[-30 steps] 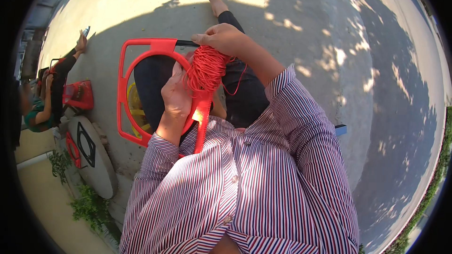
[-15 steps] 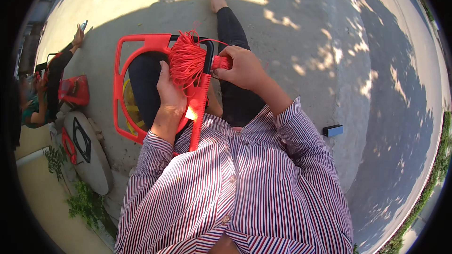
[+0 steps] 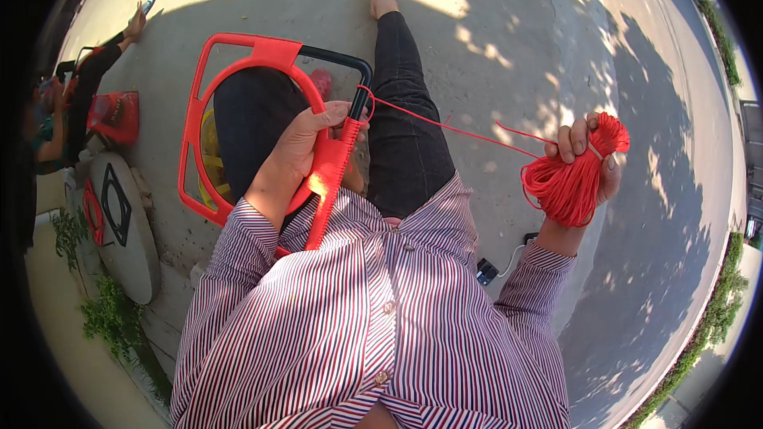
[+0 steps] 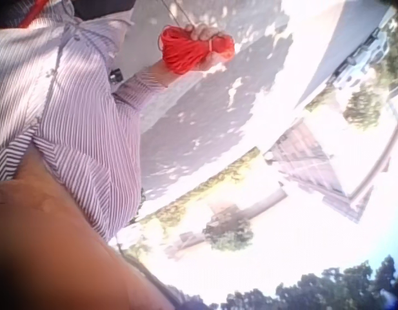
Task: Wrapping a red plastic frame component with red string.
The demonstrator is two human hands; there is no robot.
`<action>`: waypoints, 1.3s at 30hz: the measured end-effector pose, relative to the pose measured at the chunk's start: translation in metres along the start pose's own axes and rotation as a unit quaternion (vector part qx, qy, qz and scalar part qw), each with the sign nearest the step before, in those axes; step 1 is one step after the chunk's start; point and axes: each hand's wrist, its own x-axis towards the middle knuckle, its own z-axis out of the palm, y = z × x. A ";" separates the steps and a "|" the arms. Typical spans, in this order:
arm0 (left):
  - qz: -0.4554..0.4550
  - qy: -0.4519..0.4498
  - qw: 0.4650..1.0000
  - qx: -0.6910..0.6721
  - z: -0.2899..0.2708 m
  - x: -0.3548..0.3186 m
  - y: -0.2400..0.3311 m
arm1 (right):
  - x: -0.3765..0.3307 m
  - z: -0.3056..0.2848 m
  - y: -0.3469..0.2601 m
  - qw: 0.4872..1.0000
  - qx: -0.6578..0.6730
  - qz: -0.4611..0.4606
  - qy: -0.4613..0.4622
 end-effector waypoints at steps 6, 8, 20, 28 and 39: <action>-0.051 -0.020 0.998 0.033 0.009 0.000 0.002 | 0.012 0.026 0.070 0.961 -0.231 0.089 0.125; -0.052 -0.014 0.998 0.034 0.009 0.000 -0.001 | 0.016 0.032 0.120 0.935 -0.301 0.190 0.012; -0.075 0.001 0.997 -0.030 0.012 0.004 0.003 | -0.011 0.073 0.126 0.911 -0.253 0.326 -0.012; -0.062 0.036 0.997 0.003 -0.005 0.010 -0.005 | -0.005 0.043 0.060 0.952 -0.130 0.251 0.113; -0.040 0.013 0.999 0.017 0.002 0.008 0.001 | -0.078 -0.138 -0.155 0.910 -0.276 -0.184 0.250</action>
